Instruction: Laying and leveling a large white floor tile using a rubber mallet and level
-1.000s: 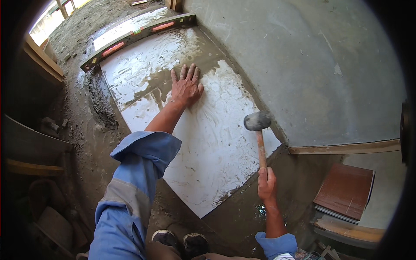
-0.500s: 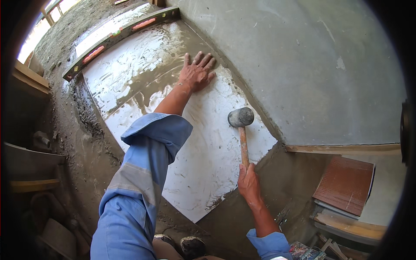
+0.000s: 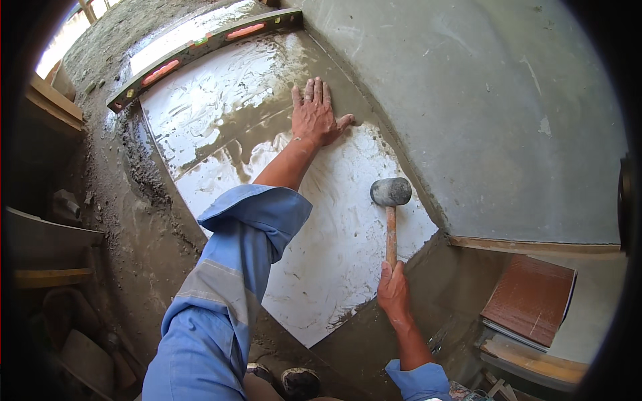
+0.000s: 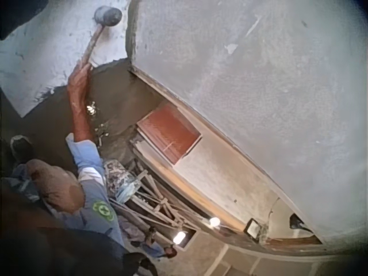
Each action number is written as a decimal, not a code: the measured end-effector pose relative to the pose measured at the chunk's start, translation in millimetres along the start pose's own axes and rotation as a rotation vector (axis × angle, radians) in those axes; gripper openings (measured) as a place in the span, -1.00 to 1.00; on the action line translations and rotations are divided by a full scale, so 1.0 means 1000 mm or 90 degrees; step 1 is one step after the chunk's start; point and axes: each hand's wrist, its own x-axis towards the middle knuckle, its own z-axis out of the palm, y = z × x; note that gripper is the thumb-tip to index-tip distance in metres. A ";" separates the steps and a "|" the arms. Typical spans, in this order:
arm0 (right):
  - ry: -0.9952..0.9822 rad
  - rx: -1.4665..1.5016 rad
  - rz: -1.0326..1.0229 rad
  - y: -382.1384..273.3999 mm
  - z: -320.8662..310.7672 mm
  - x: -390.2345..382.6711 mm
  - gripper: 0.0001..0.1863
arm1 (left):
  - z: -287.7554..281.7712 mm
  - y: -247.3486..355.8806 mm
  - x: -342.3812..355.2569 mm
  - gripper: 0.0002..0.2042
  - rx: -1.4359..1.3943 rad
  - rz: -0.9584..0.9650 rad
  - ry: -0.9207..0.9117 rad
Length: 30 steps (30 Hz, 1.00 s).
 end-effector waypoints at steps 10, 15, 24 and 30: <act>0.037 0.011 -0.027 -0.007 -0.008 0.015 -0.59 | 0.001 -0.006 0.006 -0.13 0.000 0.030 -0.031; 0.131 0.284 -0.059 -0.064 -0.044 0.053 -0.61 | 0.005 -0.014 0.002 -0.26 0.005 0.023 -0.018; 0.125 0.151 -0.098 -0.079 -0.005 0.100 -0.59 | 0.009 -0.011 0.001 -0.33 0.015 0.025 0.001; 0.062 -0.016 -0.089 -0.066 0.004 0.096 -0.63 | 0.004 -0.005 0.003 -0.32 0.012 0.027 0.006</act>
